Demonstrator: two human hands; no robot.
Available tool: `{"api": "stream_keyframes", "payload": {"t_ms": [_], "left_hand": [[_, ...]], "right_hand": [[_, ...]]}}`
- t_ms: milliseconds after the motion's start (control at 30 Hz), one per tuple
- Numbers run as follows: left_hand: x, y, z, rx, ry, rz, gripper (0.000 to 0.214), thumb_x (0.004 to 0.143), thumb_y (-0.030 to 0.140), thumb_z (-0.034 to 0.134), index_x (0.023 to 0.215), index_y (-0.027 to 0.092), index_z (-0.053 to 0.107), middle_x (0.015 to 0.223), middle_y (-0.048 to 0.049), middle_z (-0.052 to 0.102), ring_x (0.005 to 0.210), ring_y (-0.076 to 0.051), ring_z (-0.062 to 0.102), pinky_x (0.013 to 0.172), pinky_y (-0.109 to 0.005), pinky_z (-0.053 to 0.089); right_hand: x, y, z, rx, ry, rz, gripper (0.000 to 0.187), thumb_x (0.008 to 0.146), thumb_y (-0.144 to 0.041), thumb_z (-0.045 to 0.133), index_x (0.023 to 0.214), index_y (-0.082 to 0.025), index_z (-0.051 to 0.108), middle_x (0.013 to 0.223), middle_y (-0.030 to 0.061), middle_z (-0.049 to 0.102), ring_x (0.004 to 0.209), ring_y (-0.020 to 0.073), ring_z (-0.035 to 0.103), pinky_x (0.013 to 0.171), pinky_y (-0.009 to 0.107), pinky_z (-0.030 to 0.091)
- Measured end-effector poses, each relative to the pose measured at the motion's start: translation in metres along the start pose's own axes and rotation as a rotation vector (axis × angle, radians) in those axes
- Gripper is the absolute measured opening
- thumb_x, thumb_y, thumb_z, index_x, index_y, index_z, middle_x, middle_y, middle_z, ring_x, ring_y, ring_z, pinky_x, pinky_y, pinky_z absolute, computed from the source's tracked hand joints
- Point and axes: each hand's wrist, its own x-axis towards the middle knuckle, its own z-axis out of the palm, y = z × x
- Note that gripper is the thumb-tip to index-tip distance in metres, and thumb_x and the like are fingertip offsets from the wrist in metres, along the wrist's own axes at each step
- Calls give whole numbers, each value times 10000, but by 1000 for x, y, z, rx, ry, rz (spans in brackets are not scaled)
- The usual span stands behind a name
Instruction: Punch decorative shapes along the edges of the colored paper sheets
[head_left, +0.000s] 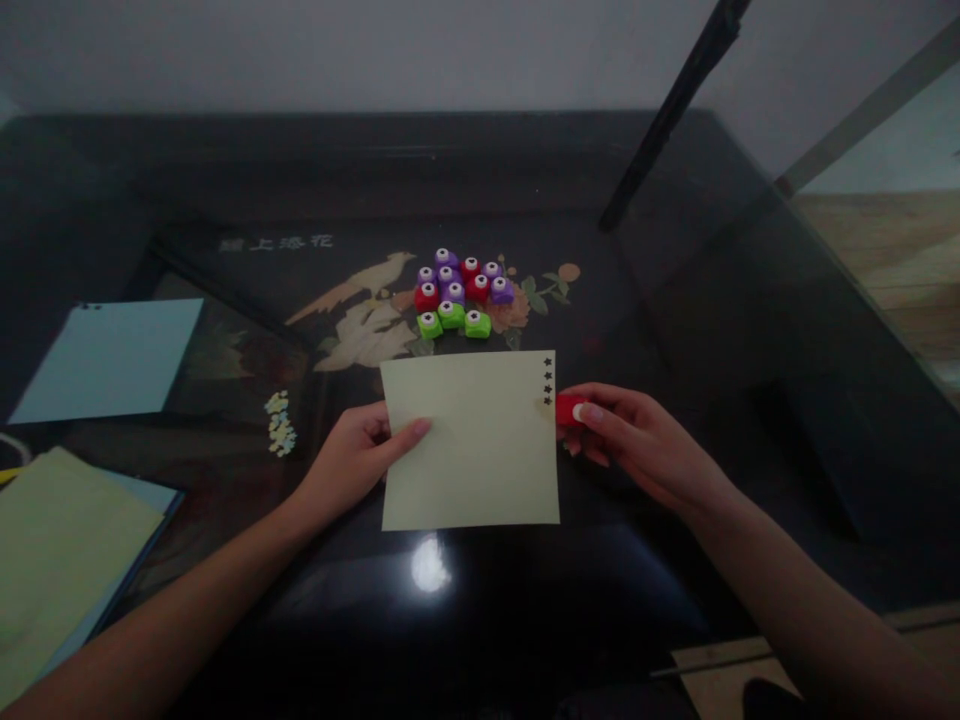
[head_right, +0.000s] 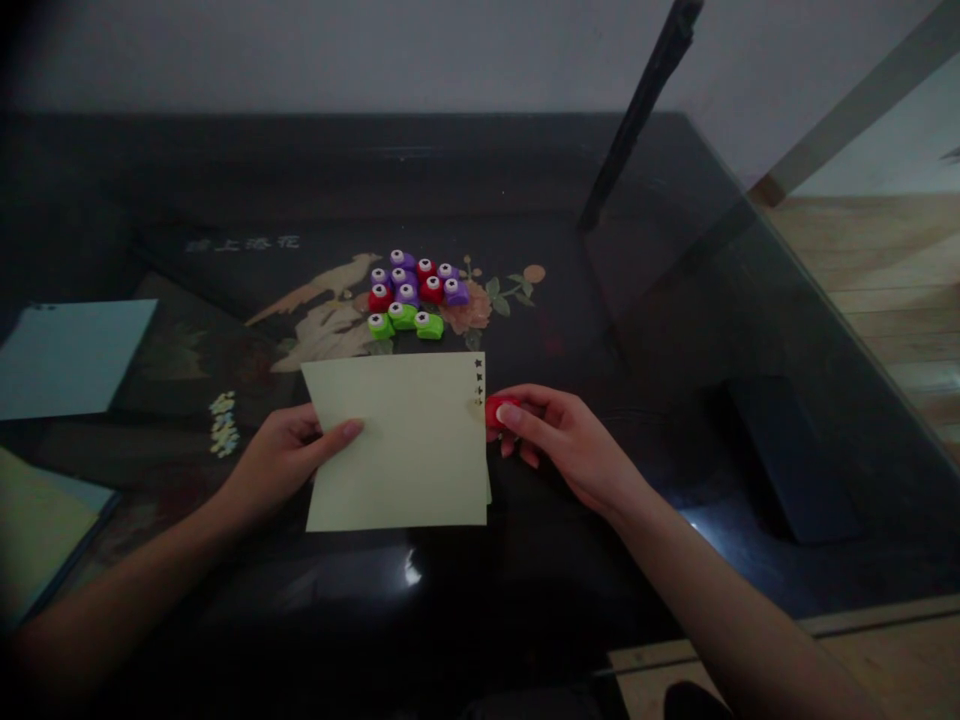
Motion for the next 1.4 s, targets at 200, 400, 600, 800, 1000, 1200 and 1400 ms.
{"api": "stream_keyframes", "payload": {"t_ms": [200, 400, 600, 800, 1000, 1200, 1400], "left_hand": [[0, -2, 0, 17, 8, 2, 291, 739, 422, 656, 879, 171, 703, 779, -65, 747, 698, -220, 694, 590, -302, 565], [0, -2, 1, 6, 7, 9, 251, 748, 388, 643, 863, 173, 703, 782, -65, 744, 696, -207, 691, 592, -291, 559], [0, 0, 2, 27, 15, 8, 265, 730, 399, 642, 858, 173, 696, 770, -67, 742, 693, -214, 687, 577, -295, 553], [-1, 0, 4, 32, 18, 11, 258, 722, 407, 642, 837, 182, 689, 753, -62, 741, 675, -210, 686, 563, -290, 550], [-1, 0, 5, 30, 16, 32, 265, 726, 400, 654, 855, 173, 695, 779, -57, 745, 678, -210, 690, 570, -283, 556], [-2, 0, 5, 41, 8, 37, 260, 739, 398, 653, 860, 172, 697, 810, -58, 750, 695, -208, 695, 581, -277, 560], [-2, -1, 5, 33, -1, 43, 238, 752, 369, 637, 869, 171, 696, 819, -63, 756, 693, -201, 702, 583, -275, 565]], "right_hand": [[-1, -1, 0, -9, -4, -10, 259, 755, -388, 695, 901, -174, 687, 702, 30, 631, 559, 94, 502, 407, 191, 313], [-1, 2, 0, -63, -2, -13, 257, 762, -370, 698, 936, -182, 679, 669, 0, 591, 519, 72, 450, 410, 187, 306], [-1, 5, 2, -88, -20, -30, 264, 760, -389, 697, 938, -196, 670, 661, -10, 569, 499, 67, 430, 395, 187, 292], [-1, 7, 4, -150, -13, -26, 276, 766, -390, 689, 965, -202, 657, 650, -15, 562, 505, 75, 440, 399, 189, 300], [-3, 7, 8, -164, 0, -18, 290, 759, -394, 694, 957, -186, 653, 651, -16, 571, 497, 71, 431, 407, 201, 289], [-1, 8, 9, -140, 7, -33, 303, 728, -357, 722, 967, -187, 644, 693, -9, 596, 516, 76, 451, 422, 211, 299], [0, 10, 9, -156, 22, -76, 234, 750, -344, 700, 918, -191, 647, 673, -16, 580, 510, 68, 439, 405, 202, 279]]}}
